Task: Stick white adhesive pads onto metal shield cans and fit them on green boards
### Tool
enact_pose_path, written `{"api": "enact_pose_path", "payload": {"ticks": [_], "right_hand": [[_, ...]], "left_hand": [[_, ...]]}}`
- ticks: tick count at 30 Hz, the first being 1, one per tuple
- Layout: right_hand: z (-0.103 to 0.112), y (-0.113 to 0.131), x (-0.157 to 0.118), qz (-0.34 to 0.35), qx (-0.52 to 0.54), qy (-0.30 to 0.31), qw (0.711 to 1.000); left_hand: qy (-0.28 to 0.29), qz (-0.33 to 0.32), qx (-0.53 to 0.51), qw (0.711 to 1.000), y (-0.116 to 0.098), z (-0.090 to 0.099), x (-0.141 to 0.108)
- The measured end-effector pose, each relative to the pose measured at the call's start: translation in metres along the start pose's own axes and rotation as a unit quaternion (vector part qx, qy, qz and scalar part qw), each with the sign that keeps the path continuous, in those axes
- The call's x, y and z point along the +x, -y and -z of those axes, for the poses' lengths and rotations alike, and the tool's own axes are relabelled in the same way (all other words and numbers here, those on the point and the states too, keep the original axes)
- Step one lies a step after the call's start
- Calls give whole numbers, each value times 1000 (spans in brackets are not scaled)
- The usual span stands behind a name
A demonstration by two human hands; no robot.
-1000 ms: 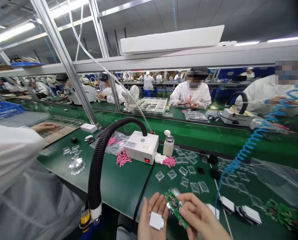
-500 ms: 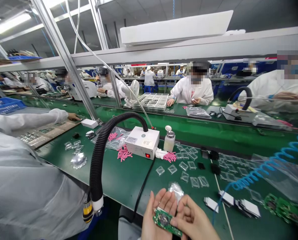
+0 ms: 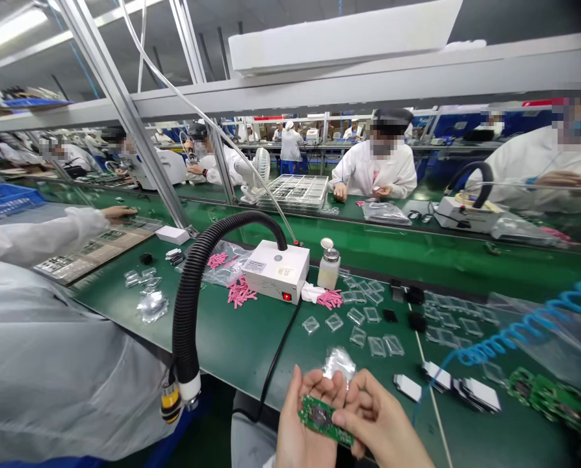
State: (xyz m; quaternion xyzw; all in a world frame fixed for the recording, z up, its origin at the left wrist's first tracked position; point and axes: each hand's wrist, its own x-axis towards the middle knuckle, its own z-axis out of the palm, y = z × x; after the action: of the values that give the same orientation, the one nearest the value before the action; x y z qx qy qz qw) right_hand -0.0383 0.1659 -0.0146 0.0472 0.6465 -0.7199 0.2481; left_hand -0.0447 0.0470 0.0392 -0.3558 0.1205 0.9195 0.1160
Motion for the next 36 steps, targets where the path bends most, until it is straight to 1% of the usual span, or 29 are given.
{"api": "enact_pose_path", "payload": {"ticks": [5,7,9,11,13,17,21,25,29,31,33,35,36], "right_hand": [[-1,6,-3,5,5,10,1000],[-2,10,-5,-3,8,5,1000],[-2,14,-5,-9,10,8,1000],[-3,18,-6,-12,13,30,999],[-3,21,-5,-16,14,57,998],[-4,24,-4,-13,5,73,997],[-5,23,-10,21,-37,78,996],[-8,22,-14,37,-74,104,991],[-7,25,-11,10,-51,117,992],[-5,28,-9,3,-52,114,992],[-1,30,-9,17,-78,85,993],[3,32,-11,46,-122,36,991],[5,32,-13,63,-145,11,987]], "left_hand": [[36,7,-68,997,0,2,-7],[72,-4,-78,994,3,7,-7],[130,-34,-45,990,6,13,-6],[181,-71,16,981,9,16,-4],[202,-90,65,973,10,17,-3],[191,-100,93,972,7,14,-5],[176,-102,135,970,4,15,-7],[164,-120,217,955,6,18,-8],[164,-135,281,936,14,22,-5],[167,-167,310,921,16,25,-2],[161,-236,354,891,16,29,1],[140,-317,422,838,12,33,1],[131,-346,457,809,9,35,-1]]}}
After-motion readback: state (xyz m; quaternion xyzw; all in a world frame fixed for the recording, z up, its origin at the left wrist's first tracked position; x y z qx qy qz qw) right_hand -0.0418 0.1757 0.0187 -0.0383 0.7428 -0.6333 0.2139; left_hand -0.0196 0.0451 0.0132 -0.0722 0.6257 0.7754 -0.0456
